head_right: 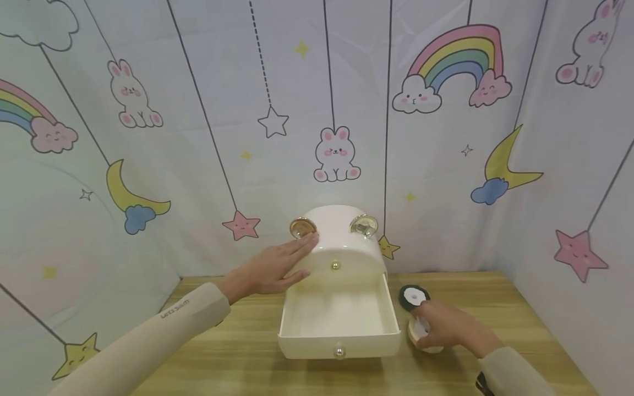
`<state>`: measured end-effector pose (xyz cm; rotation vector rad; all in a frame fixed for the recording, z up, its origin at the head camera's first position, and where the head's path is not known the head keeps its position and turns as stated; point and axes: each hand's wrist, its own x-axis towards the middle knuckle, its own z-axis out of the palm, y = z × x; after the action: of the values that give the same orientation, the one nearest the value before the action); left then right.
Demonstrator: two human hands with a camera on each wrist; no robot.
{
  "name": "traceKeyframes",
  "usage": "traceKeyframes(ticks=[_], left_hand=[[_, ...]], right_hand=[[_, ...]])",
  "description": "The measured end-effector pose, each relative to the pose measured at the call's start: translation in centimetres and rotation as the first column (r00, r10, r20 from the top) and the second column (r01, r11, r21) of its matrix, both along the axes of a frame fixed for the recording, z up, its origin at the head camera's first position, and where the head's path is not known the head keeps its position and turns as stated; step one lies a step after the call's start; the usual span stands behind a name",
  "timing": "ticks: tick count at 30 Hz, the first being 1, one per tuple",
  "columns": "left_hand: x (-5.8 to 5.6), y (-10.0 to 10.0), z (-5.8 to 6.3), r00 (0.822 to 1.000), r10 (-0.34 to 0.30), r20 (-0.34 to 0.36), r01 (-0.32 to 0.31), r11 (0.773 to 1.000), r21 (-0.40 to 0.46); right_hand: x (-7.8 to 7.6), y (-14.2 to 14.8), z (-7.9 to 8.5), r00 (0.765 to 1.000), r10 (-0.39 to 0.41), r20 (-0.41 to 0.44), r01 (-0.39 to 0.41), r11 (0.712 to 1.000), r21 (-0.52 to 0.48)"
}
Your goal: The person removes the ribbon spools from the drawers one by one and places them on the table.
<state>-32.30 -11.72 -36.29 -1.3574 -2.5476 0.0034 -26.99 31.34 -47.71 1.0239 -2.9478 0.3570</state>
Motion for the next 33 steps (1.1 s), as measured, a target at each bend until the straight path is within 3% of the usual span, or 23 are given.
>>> traceKeyframes(ticks=[9,17,33], left_hand=[[0.05,-0.08,0.07,1.0,-0.002,-0.003,0.002,1.0,-0.001],[0.06,0.09,-0.11,1.0,0.004,0.002,-0.004,1.0,-0.012],[-0.03,0.07,-0.11,1.0,0.023,-0.017,-0.023,0.999,-0.031]], right_hand=[[-0.38,-0.49,-0.53,0.996,-0.015,0.085,0.013,1.0,0.014],[-0.33,-0.88,-0.55,0.977,-0.12,0.175,0.114,0.993,0.042],[-0.35,-0.68,-0.7,0.982,-0.118,0.145,0.112,0.992,0.05]])
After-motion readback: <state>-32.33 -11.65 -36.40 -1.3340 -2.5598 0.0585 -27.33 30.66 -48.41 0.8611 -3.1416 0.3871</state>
